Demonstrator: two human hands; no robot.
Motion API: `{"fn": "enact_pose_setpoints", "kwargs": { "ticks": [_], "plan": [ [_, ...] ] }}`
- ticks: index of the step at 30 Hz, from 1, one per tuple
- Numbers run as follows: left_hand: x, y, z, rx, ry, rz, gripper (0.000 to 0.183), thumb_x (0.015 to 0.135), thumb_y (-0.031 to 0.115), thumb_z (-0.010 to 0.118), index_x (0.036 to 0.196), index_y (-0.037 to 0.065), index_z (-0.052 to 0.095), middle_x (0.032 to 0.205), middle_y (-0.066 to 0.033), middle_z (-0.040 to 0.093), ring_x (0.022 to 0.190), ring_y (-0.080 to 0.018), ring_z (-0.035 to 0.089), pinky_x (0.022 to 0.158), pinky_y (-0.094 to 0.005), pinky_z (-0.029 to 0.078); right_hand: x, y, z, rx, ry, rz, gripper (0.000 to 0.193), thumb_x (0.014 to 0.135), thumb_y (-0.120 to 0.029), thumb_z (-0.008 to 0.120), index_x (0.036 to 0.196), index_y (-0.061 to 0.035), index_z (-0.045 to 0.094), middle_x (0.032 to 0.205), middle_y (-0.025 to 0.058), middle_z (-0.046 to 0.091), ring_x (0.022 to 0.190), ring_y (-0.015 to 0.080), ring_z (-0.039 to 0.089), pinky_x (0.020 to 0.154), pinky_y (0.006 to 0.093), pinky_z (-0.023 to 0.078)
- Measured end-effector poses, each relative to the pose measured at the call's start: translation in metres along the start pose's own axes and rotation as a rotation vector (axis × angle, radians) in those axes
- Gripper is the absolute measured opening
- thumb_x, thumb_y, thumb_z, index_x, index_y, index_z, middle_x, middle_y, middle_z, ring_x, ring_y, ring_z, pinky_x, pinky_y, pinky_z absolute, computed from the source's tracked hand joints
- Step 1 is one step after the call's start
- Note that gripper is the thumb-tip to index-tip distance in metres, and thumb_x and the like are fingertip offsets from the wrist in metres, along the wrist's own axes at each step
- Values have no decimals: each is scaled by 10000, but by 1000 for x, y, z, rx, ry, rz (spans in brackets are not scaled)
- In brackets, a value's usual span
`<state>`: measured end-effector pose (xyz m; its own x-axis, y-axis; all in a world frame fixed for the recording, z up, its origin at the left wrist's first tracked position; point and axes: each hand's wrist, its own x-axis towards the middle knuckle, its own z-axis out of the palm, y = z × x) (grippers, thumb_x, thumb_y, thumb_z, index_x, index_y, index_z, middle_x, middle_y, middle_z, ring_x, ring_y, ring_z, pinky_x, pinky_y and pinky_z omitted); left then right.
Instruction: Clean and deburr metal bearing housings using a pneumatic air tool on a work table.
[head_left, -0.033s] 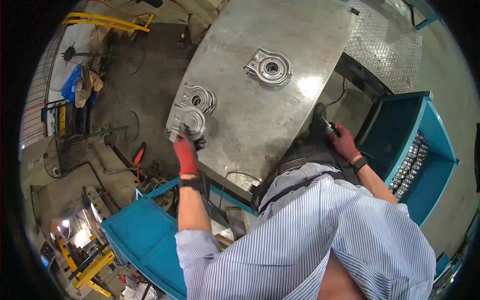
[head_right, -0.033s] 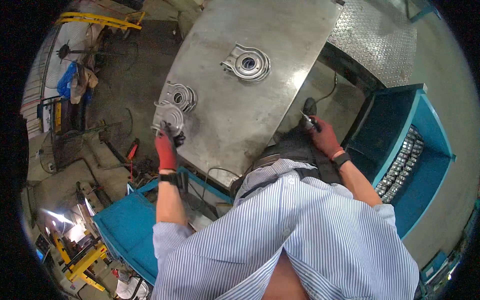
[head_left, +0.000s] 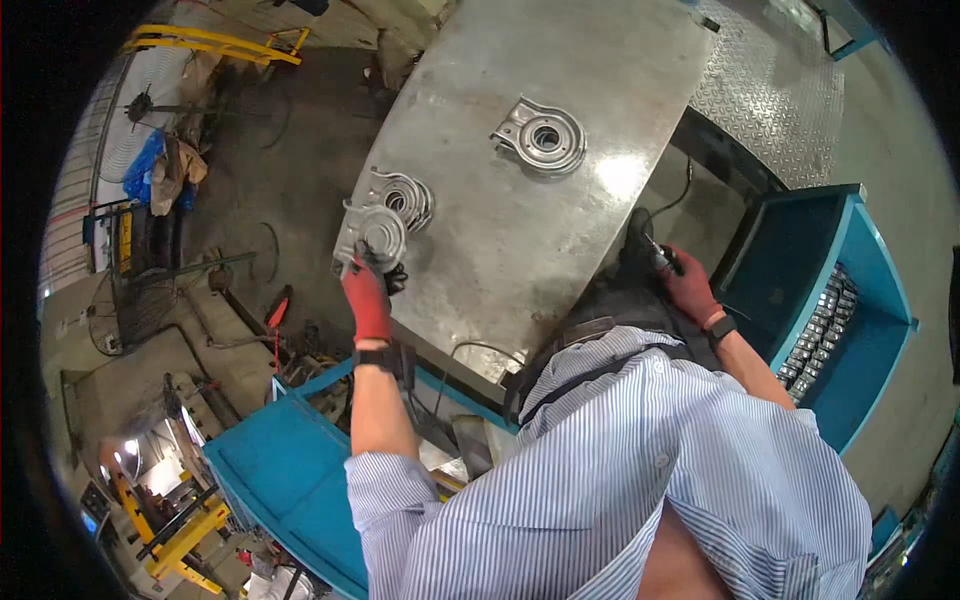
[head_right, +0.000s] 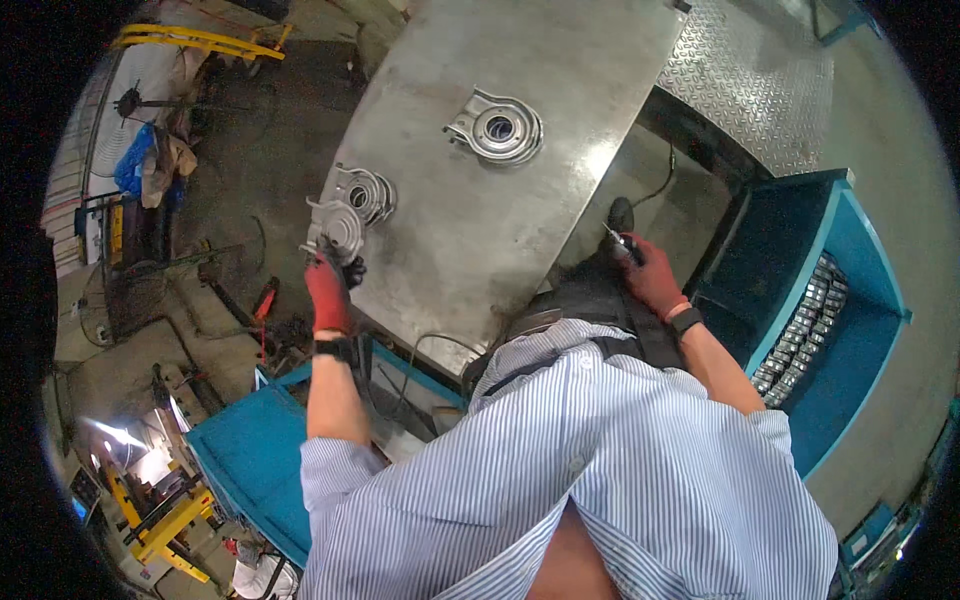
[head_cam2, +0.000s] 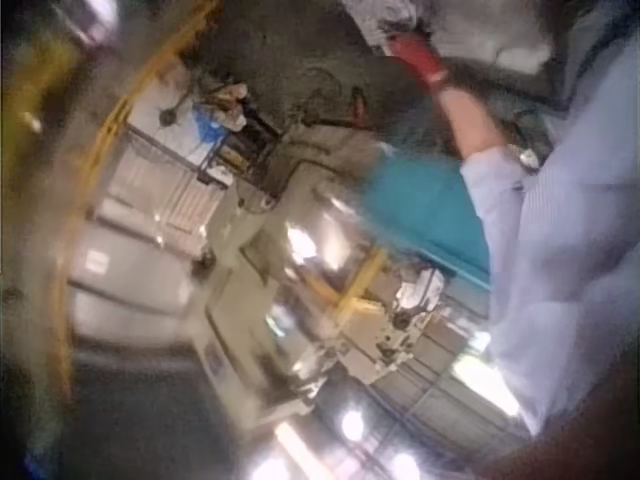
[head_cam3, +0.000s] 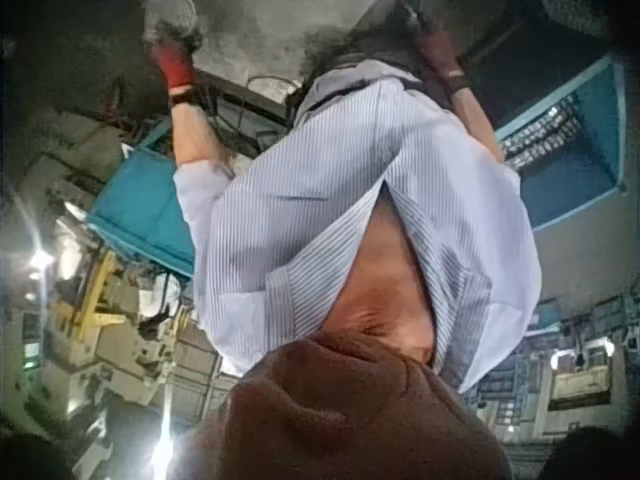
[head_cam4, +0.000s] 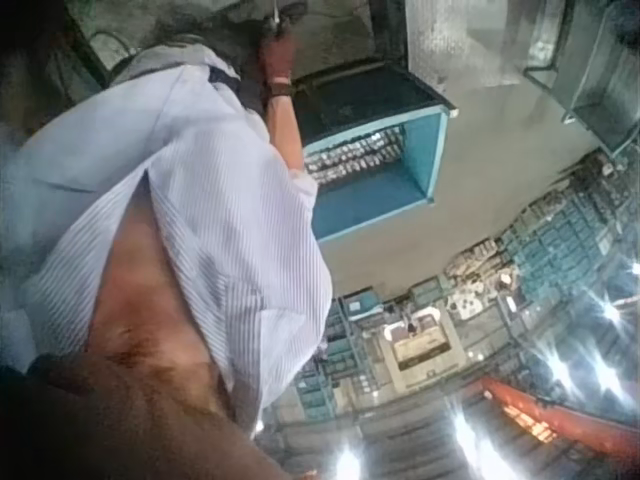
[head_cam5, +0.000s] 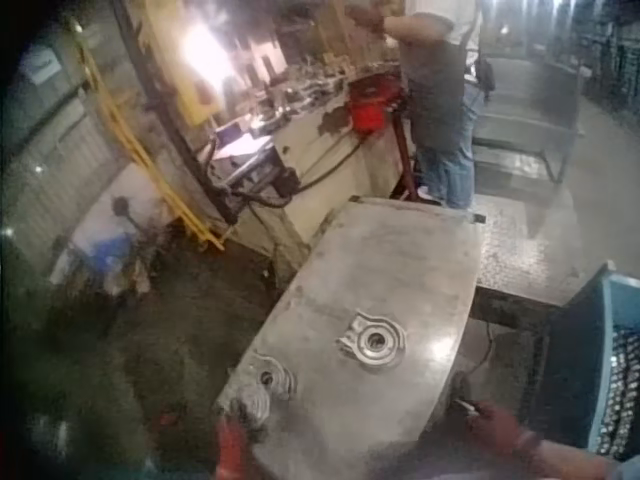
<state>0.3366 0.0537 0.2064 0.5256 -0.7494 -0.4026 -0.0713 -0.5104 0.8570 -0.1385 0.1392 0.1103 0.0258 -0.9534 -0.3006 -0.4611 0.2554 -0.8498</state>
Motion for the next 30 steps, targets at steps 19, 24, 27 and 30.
{"fn": "enact_pose_setpoints", "kwargs": {
  "ticks": [19,24,27,30],
  "plan": [
    [7,49,56,740,258,570,556,863,458,573,1094,-47,602,1041,-241,641,968,-383,614,822,-425,475,-13,1,-16,-83,155,50,371,824,-151,643,1179,-68,579,1059,211,633,1009,383,596,845,413,477],
    [-9,34,169,798,-201,500,491,883,442,554,999,-27,640,964,-267,642,908,-427,608,764,-464,467,-10,1,-16,-11,159,45,365,820,-153,633,1171,-69,580,1040,215,633,984,379,603,820,421,479],
    [6,28,220,767,-356,407,513,901,420,518,872,-79,636,890,-317,614,893,-482,574,746,-492,449,-9,0,-19,-30,156,8,354,812,-146,633,1153,-61,587,1017,215,637,964,381,608,806,422,484],
    [48,-10,236,745,-258,362,511,910,398,498,827,-88,631,844,-324,608,862,-495,569,717,-501,448,-10,2,-17,-8,157,-15,335,812,-151,631,1133,-61,595,996,208,642,948,385,611,798,418,487]
  ]
}}
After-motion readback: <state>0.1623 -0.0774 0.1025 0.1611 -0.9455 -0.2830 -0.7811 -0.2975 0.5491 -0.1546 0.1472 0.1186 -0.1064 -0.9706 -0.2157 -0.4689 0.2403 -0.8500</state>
